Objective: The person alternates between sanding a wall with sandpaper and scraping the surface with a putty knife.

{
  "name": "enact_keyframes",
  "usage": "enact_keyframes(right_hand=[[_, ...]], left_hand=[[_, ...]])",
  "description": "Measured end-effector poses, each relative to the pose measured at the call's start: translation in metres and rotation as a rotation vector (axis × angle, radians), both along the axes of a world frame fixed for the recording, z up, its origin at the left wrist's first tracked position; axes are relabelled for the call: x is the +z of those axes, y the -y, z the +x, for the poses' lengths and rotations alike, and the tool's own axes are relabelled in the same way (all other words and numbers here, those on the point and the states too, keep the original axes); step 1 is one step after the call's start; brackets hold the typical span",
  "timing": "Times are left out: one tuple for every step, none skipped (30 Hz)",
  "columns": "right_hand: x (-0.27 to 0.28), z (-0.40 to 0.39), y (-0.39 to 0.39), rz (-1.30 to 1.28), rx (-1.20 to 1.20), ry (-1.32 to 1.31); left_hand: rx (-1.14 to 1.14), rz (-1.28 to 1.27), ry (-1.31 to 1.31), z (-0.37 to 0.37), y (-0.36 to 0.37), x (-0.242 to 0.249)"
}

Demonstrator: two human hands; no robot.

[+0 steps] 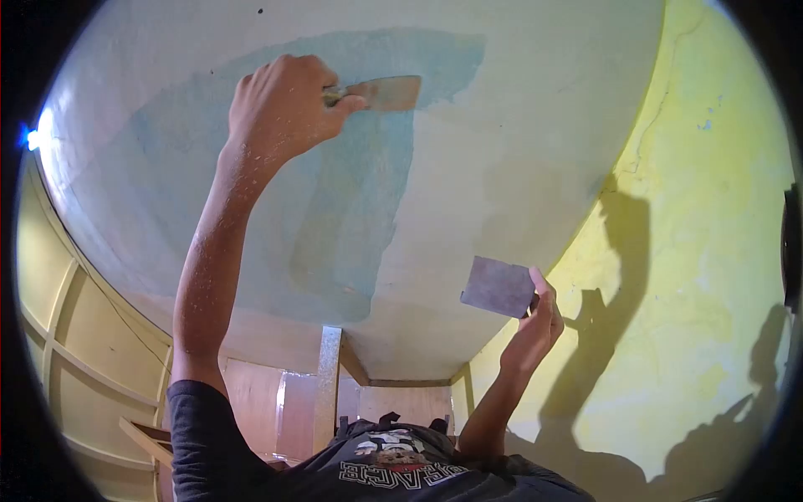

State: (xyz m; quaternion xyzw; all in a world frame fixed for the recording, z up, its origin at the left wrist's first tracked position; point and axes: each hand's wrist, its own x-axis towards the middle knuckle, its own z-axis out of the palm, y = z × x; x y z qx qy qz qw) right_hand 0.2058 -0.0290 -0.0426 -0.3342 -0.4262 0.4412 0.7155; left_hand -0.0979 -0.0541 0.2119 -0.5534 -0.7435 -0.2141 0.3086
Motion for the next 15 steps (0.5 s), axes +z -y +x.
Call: enact_keyframes(right_hand=[[0.003,-0.003,0.001,-0.003,0.009,0.006],[0.005,-0.006,0.001,0.043,-0.002,0.017],[0.006,-0.007,0.003,0.043,0.018,0.029],[0.007,-0.007,0.004,0.047,0.035,0.039],[0.007,-0.007,0.004,0.052,0.048,0.047],[0.002,-0.007,0.000,0.117,0.049,0.018],[0.000,-0.005,-0.001,0.090,0.029,0.022],[-0.002,-0.004,-0.002,0.064,0.013,0.029],[-0.002,-0.005,-0.003,0.039,0.002,0.038],[0.001,-0.007,-0.004,0.048,0.002,0.039],[-0.001,-0.007,-0.005,0.067,0.008,0.043],[-0.003,-0.008,-0.007,0.084,0.012,0.045],[-0.005,-0.008,-0.006,0.098,0.007,0.043],[-0.004,-0.007,-0.005,0.069,0.021,0.056],[-0.003,-0.005,-0.004,0.068,0.029,0.049]], left_hand=[[0.002,-0.007,-0.001,0.003,0.002,0.002],[0.005,-0.013,-0.004,0.006,0.002,0.004],[0.006,-0.019,-0.006,0.007,0.004,0.007],[-0.002,-0.020,0.020,0.005,0.008,0.010],[-0.005,0.012,0.015,0.000,0.009,0.009],[-0.013,0.042,0.007,-0.005,0.009,0.006],[-0.021,0.071,0.000,-0.008,0.008,0.002],[-0.009,0.059,-0.040,-0.009,0.004,-0.004],[-0.012,0.052,-0.020,-0.006,0.006,-0.005],[-0.011,0.046,0.002,0.000,0.008,-0.006],[-0.010,0.042,0.024,0.003,0.011,-0.005],[0.003,0.014,0.093,0.001,0.012,0.000],[0.006,-0.003,0.095,0.003,0.010,0.000],[0.006,-0.024,0.097,0.006,0.006,-0.001],[0.012,-0.041,0.100,0.011,0.007,-0.002]])
